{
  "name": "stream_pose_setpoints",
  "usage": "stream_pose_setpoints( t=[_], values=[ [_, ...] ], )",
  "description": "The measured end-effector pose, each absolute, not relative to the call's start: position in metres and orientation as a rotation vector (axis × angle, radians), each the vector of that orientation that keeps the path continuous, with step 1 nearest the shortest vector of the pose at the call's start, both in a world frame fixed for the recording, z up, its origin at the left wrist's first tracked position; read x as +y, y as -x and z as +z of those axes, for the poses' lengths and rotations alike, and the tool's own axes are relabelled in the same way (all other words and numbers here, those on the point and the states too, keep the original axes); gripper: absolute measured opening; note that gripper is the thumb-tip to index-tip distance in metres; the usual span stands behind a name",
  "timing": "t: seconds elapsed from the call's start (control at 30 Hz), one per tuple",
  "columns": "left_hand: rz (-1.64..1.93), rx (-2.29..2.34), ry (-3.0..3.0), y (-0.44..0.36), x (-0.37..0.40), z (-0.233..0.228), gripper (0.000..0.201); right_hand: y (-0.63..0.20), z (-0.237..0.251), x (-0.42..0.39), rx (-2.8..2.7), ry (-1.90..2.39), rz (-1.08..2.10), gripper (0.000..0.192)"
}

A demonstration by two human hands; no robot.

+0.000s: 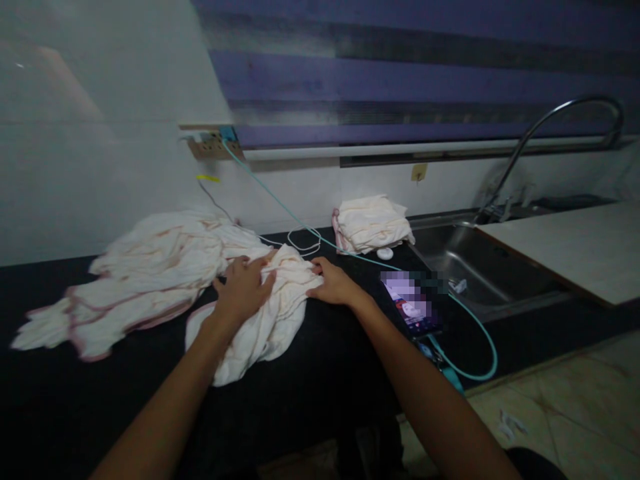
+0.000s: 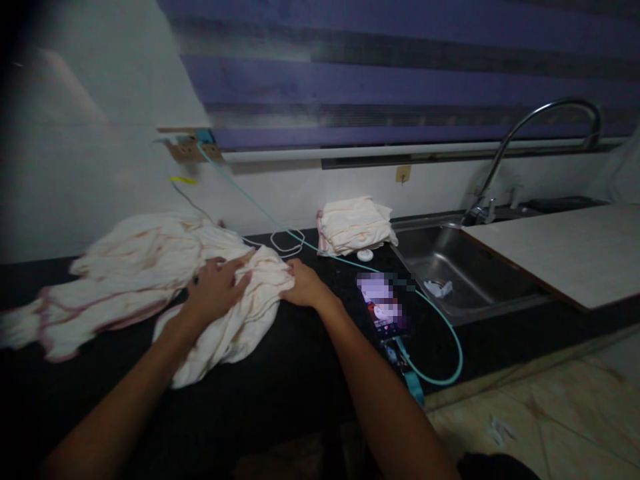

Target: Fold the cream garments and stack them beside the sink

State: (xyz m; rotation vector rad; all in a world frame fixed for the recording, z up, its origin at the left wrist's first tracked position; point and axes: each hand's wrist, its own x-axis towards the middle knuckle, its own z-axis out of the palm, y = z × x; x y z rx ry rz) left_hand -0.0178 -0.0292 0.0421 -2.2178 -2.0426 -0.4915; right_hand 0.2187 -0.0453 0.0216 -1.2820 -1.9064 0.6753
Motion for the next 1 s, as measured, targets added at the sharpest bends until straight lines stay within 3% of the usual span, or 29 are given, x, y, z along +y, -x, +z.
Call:
stream_pose_setpoints(
  t=[0.13, 0.23, 0.33, 0.53, 0.8, 1.0],
  values=[
    [-0.71, -1.78, 2.137, 0.002, -0.042, 0.06, 0.051, -0.219, 0.015, -0.042, -1.874, 1.397, 0.534, 0.03],
    [-0.813, -1.577, 2.464, -0.018, -0.054, 0.069, 0.039, -0.219, 0.015, -0.039, -1.777, 1.387, 0.482, 0.013],
    [-0.669, -1.586, 2.758, -0.031, -0.059, 0.064, 0.04, -0.22, 0.022, -0.038, -1.524, 1.353, 0.356, 0.013],
    [-0.464, -1.58, 2.811, -0.026, -0.05, 0.039, 0.032, -0.23, 0.04, -0.037, -0.911, 1.277, 0.137, 0.019],
    [-0.781, -1.465, 2.709, -0.022, -0.054, 0.062, 0.037, -0.244, 0.033, -0.026, -0.561, 1.335, 0.327, 0.019],
    [-0.604, -1.5, 2.89, -0.045, -0.075, 0.06, 0.027, -0.258, 0.032, -0.02, -0.48, 1.37, 0.321, 0.026]
  ],
)
